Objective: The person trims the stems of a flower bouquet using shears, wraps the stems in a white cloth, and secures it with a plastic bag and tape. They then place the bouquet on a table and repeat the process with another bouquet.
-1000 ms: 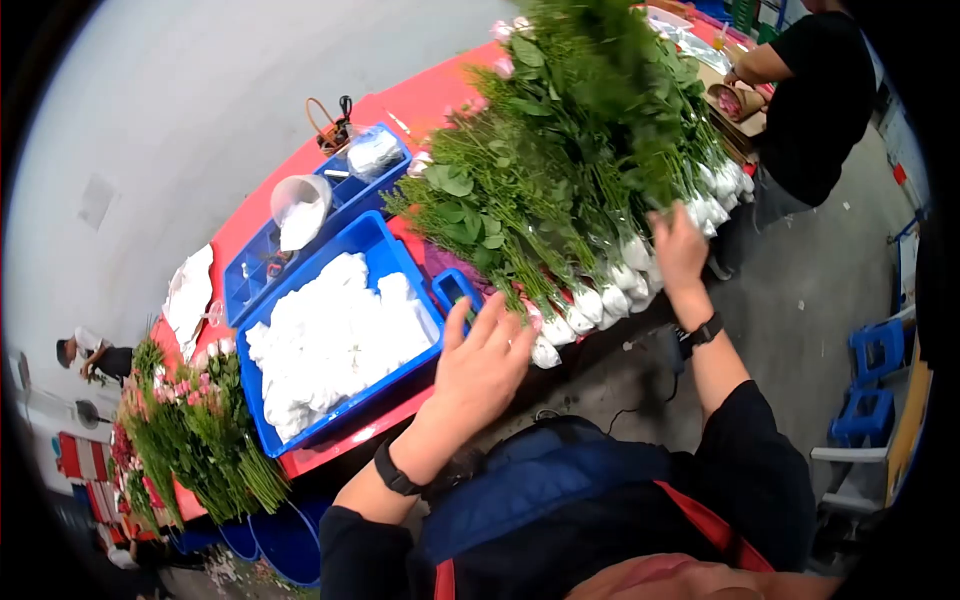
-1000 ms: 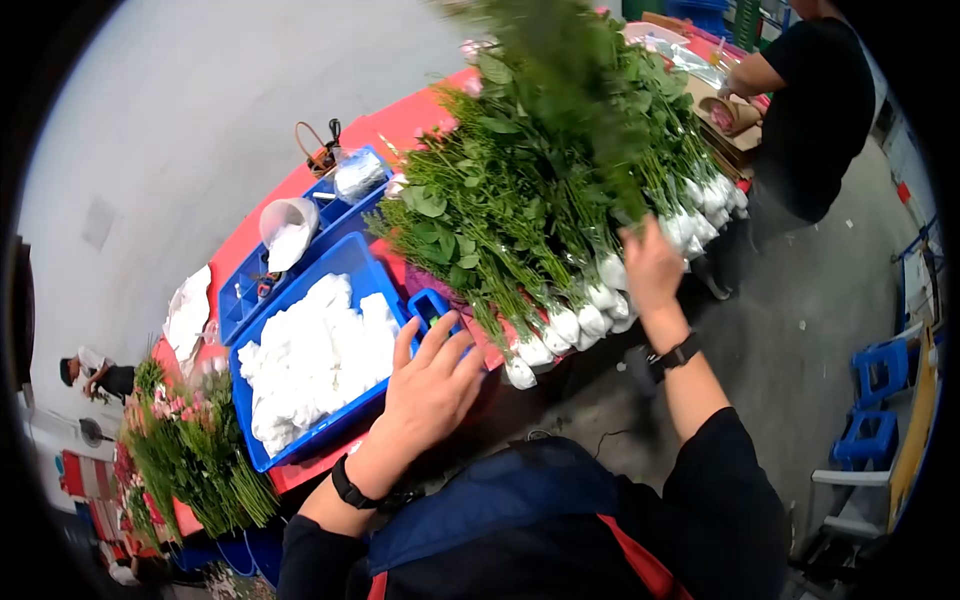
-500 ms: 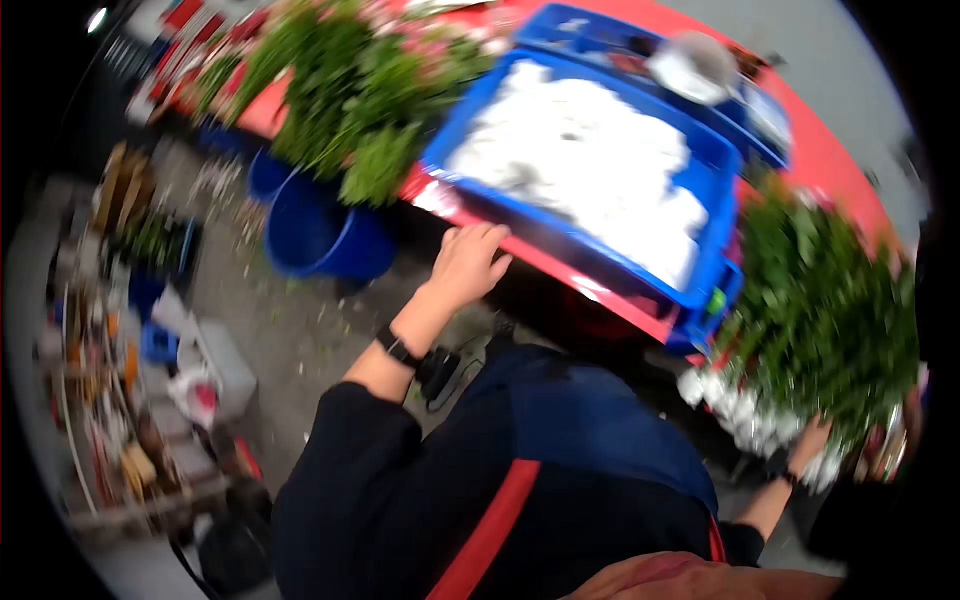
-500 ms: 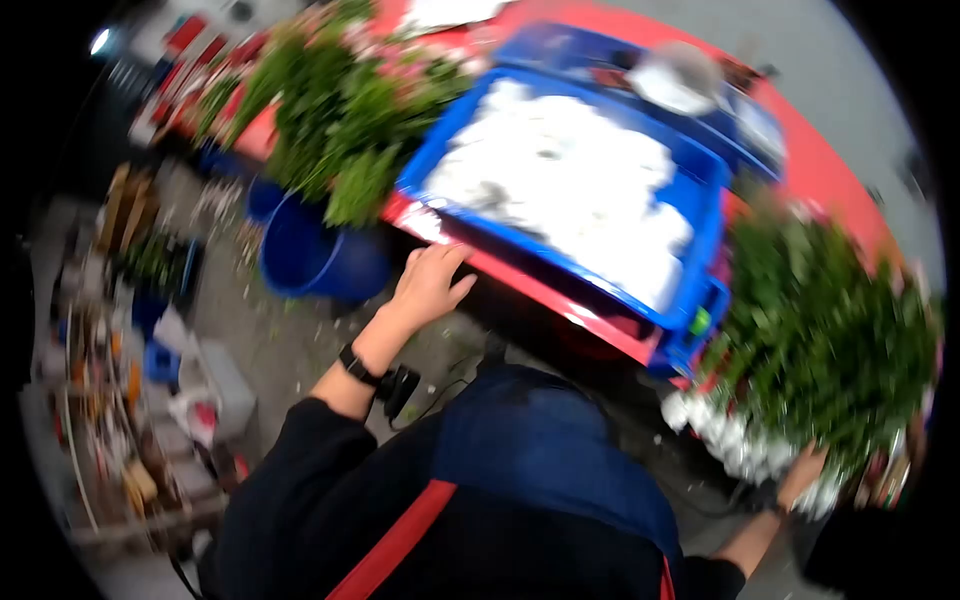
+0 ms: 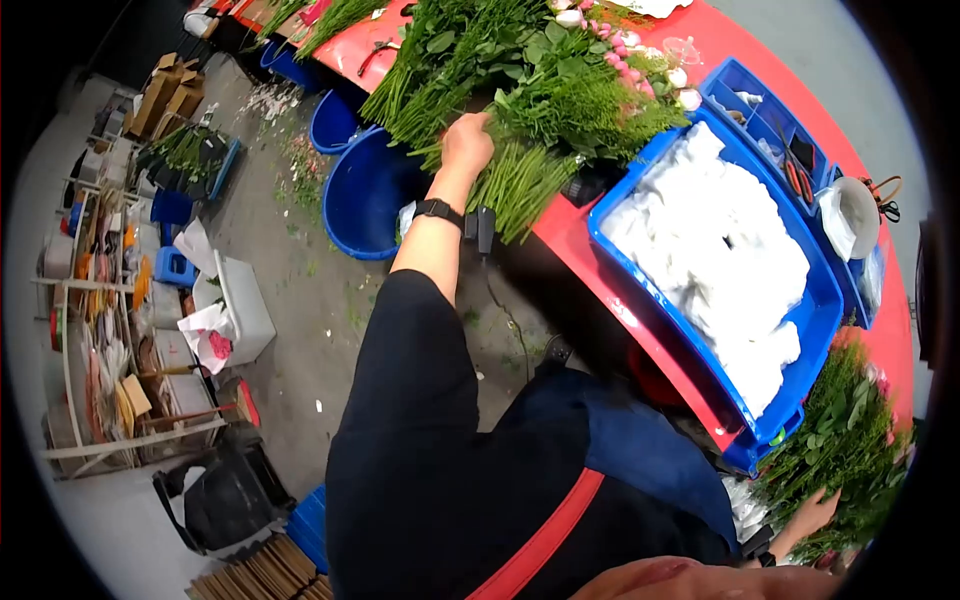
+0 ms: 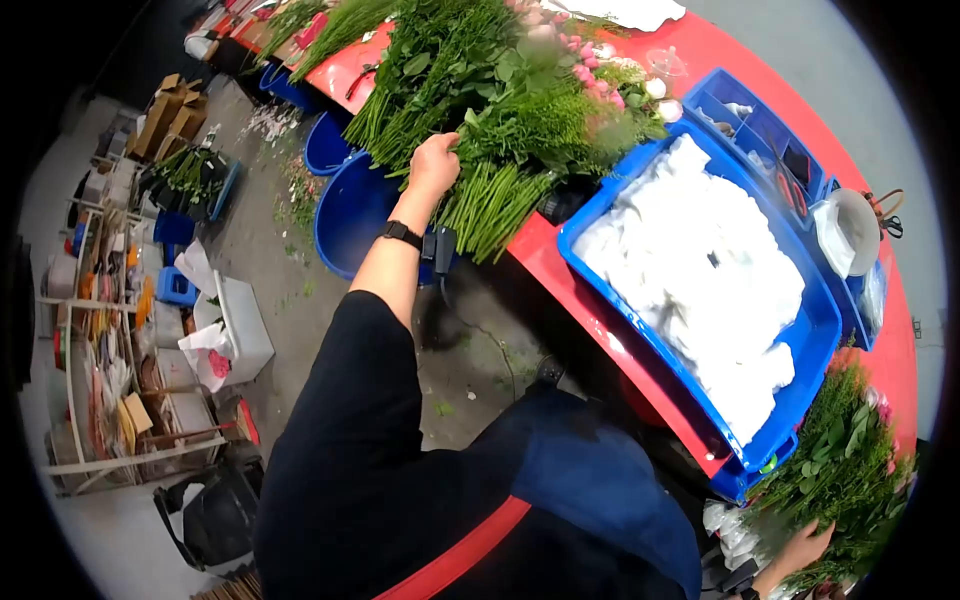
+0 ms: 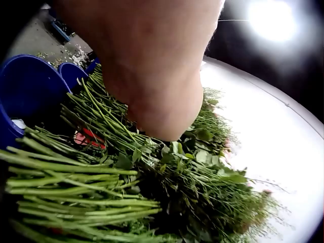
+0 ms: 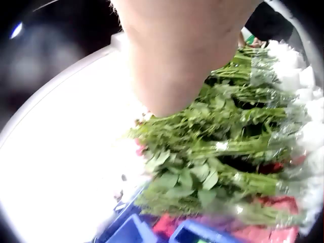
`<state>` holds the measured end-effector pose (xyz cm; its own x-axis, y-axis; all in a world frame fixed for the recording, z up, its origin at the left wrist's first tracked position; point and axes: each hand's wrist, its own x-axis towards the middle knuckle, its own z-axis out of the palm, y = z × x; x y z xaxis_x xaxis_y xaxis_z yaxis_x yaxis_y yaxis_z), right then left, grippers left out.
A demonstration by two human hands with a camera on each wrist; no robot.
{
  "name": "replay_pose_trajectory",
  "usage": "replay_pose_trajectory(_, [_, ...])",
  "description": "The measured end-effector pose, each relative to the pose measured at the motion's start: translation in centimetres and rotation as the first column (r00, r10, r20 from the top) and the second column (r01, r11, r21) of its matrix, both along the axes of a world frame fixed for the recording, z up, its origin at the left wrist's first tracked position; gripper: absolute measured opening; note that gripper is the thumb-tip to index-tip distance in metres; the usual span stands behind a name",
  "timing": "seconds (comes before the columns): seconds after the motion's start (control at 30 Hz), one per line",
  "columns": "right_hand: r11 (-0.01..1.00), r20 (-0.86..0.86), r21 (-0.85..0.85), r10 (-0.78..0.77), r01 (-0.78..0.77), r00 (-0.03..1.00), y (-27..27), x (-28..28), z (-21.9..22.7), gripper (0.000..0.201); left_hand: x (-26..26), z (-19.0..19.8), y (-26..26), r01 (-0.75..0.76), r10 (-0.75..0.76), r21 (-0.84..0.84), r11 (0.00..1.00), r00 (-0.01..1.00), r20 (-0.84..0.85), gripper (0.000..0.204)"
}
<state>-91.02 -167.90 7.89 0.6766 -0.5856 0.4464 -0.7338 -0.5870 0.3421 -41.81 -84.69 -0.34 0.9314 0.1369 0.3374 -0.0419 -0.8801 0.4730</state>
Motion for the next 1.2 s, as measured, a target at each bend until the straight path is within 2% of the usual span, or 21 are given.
replay_pose_trajectory(0.03, [0.982,0.035,0.069,0.173,-0.175,0.984,3.7,2.4,1.1,0.048,1.1,-0.4,0.3,-0.010,0.009,0.048,0.999,1.000,0.011,0.037])
replay_pose_trajectory(0.1, [0.947,0.031,0.170,0.270,-0.271,0.962,10.0,6.1,1.8,0.044,3.3,-1.1,0.3,-0.031,0.025,0.141,0.990,0.999,0.044,0.047])
replay_pose_trajectory(0.2, [0.868,0.051,0.319,0.385,-0.381,0.921,16.6,9.3,1.6,0.043,7.7,-3.6,2.8,-0.040,0.027,-0.033,0.999,0.937,-0.347,0.063])
replay_pose_trajectory(0.23, [0.838,0.099,0.393,0.370,-0.378,0.924,19.6,10.6,2.1,0.044,7.5,-0.9,2.7,0.024,-0.067,-0.086,0.996,0.841,-0.537,0.070])
replay_pose_trajectory(0.27, [0.809,0.109,0.393,0.430,-0.437,0.896,20.6,11.1,1.5,0.044,8.0,-1.7,3.5,0.038,-0.081,-0.091,0.995,0.841,-0.535,0.072])
replay_pose_trajectory(0.33, [0.740,0.151,0.499,0.437,-0.450,0.886,23.0,12.3,0.8,0.044,7.8,0.3,3.5,0.095,-0.147,-0.115,0.989,0.755,-0.639,0.069])
replay_pose_trajectory(0.43, [0.642,0.204,0.558,0.507,-0.525,0.837,27.1,14.6,-0.1,0.045,6.4,1.7,3.3,0.143,-0.139,-0.031,0.989,0.854,-0.501,0.064])
replay_pose_trajectory(0.47, [0.640,0.162,0.554,0.545,-0.533,0.823,28.2,15.4,-0.3,0.045,6.1,1.9,3.3,0.127,-0.123,-0.024,0.992,0.872,-0.474,0.063])
replay_pose_trajectory(0.53, [0.561,0.215,0.617,0.556,-0.553,0.803,30.5,17.1,-0.7,0.045,5.3,2.0,3.5,0.092,-0.087,-0.011,0.996,0.902,-0.423,0.060])
replay_pose_trajectory(0.6, [0.470,0.258,0.646,0.607,-0.601,0.752,33.0,19.2,-0.3,0.043,4.7,1.3,3.5,0.043,-0.044,-0.011,0.999,0.965,-0.258,0.052])
replay_pose_trajectory(0.67, [0.415,0.259,0.662,0.655,-0.624,0.710,34.9,21.3,0.0,0.042,5.4,1.2,4.3,-0.027,-0.059,-0.245,0.969,0.940,-0.337,0.059])
replay_pose_trajectory(0.7, [0.381,0.268,0.665,0.680,-0.642,0.682,35.9,22.4,0.3,0.041,6.8,-0.8,6.0,-0.004,-0.118,-0.389,0.921,0.951,-0.287,0.057])
replay_pose_trajectory(0.73, [0.345,0.279,0.669,0.704,-0.658,0.653,36.7,23.4,0.7,0.040,5.8,1.5,5.4,-0.039,-0.002,-0.276,0.960,0.989,-0.149,0.053])
replay_pose_trajectory(0.77, [0.307,0.290,0.672,0.728,-0.673,0.622,37.5,24.3,1.0,0.040,4.9,4.0,5.2,-0.019,0.025,-0.085,0.996,0.997,0.069,0.048])
replay_pose_trajectory(0.87, [0.175,0.363,0.675,0.767,-0.716,0.530,39.2,26.6,1.2,0.039,4.4,8.4,7.3,-0.108,0.119,-0.050,0.993,0.918,0.378,0.046])
replay_pose_trajectory(0.9, [0.138,0.380,0.656,0.789,-0.742,0.483,39.9,27.2,1.5,0.038,4.3,9.3,8.4,-0.141,0.169,-0.099,0.985,0.900,0.402,0.047])
replay_pose_trajectory(0.93, [0.079,0.405,0.658,0.801,-0.749,0.440,40.6,27.7,1.5,0.038,3.2,11.3,8.5,-0.104,0.187,-0.217,0.971,0.895,0.406,0.045])
replay_pose_trajectory(1.0, [-0.046,0.460,0.654,0.817,-0.755,0.349,41.8,28.6,1.5,0.037,1.2,14.0,8.7,0.099,0.111,-0.520,0.848,0.927,0.358,0.040])
replay_pose_trajectory(1.07, [-0.198,0.510,0.638,0.833,-0.744,0.216,43.0,29.5,1.5,0.038,-2.4,16.8,5.8,0.204,0.056,-0.758,0.619,0.952,0.302,0.035])
replay_pose_trajectory(1.13, [-0.320,0.555,0.646,0.820,-0.692,0.139,44.5,30.4,2.3,0.040,-5.8,18.5,1.8,0.262,-0.003,-0.909,0.323,0.961,0.276,0.032])
replay_pose_trajectory(1.2, [-0.450,0.625,0.622,0.779,-0.641,0.059,46.6,31.6,3.5,0.044,-8.7,18.3,-1.6,0.227,0.075,-0.964,0.139,0.968,0.238,0.032])
